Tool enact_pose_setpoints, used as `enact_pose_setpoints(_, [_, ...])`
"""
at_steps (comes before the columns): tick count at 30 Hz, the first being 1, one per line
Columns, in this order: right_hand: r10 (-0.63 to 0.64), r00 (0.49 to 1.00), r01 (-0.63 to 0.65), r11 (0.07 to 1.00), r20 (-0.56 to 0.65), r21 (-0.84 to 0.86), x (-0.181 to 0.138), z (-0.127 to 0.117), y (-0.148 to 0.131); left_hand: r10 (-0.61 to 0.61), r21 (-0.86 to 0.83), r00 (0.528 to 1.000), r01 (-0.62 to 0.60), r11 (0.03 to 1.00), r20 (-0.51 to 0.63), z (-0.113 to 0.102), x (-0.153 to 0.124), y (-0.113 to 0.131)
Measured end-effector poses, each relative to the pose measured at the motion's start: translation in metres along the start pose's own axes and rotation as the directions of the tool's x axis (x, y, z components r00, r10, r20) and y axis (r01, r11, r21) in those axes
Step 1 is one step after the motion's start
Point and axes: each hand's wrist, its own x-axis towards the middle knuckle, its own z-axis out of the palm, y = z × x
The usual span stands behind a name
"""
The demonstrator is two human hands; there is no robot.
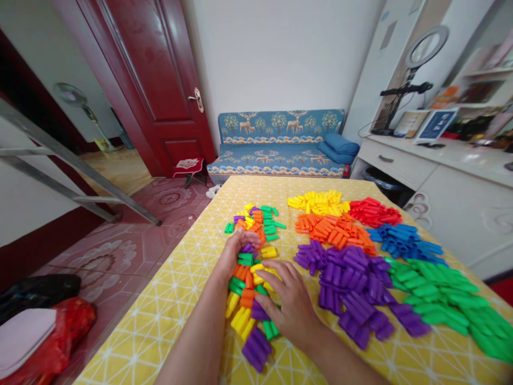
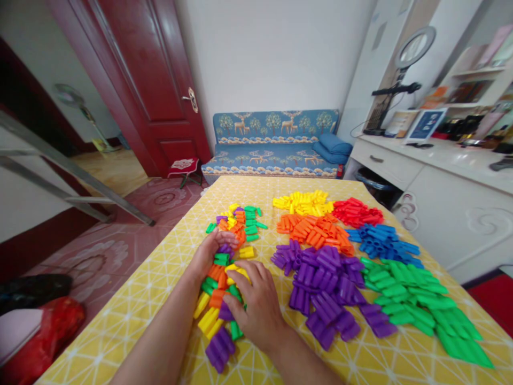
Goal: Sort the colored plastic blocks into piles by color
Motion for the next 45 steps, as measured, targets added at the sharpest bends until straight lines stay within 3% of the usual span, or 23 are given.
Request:
enact_pose_setpoints(3, [0.016, 0.996, -0.010, 0.998, 0.092, -0.067, 0.001, 0.003, 0.004, -0.030, -0.010, 0.995, 0.031, 0.999, 0.097, 0.002, -0.004, 0.015])
enact_pose_setpoints(8, [0.039, 0.983, -0.026, 0.997, 0.182, -0.071, 0.004, 0.006, 0.004, 0.020, -0.057, 0.964, -0.005, 0.998, 0.265, 0.017, -0.014, 0.030])
enact_pose_setpoints(16, [0.105, 0.991, -0.107, 0.994, 0.087, 0.021, 0.007, 0.009, 0.007, -0.005, -0.088, 0.914, 0.044, 0.995, 0.406, 0.030, -0.022, 0.027])
enact_pose_setpoints(21, [0.118, 0.993, -0.117, 0.988, -0.002, 0.098, 0.005, 0.013, 0.012, 0.097, -0.076, 0.929, -0.075, 0.994, 0.357, 0.030, -0.024, 0.024])
enact_pose_setpoints(30, [0.076, 0.997, -0.078, 0.993, 0.023, 0.088, 0.005, 0.014, 0.010, 0.089, 0.074, 0.949, -0.116, 0.991, 0.302, 0.035, -0.028, 0.014])
enact_pose_setpoints(34, [0.056, 0.996, -0.047, 0.990, -0.068, 0.130, 0.005, 0.013, 0.009, 0.110, 0.059, 0.939, -0.136, 0.989, 0.325, 0.036, -0.029, 0.015])
enact_pose_setpoints(36, [0.036, 0.991, -0.017, 0.990, -0.131, 0.141, 0.006, 0.012, 0.008, 0.128, 0.134, 0.948, -0.173, 0.976, 0.290, 0.036, -0.028, 0.015])
enact_pose_setpoints(41, [0.060, 0.970, -0.018, 0.985, -0.237, 0.174, 0.006, 0.008, 0.009, 0.160, 0.543, 0.980, -0.198, 0.816, 0.117, 0.032, -0.019, 0.005])
enact_pose_setpoints(45, [0.117, 0.947, -0.053, 0.976, -0.299, 0.213, 0.004, 0.009, 0.011, 0.235, 0.706, 0.955, -0.293, 0.644, 0.182, 0.030, -0.012, -0.009])
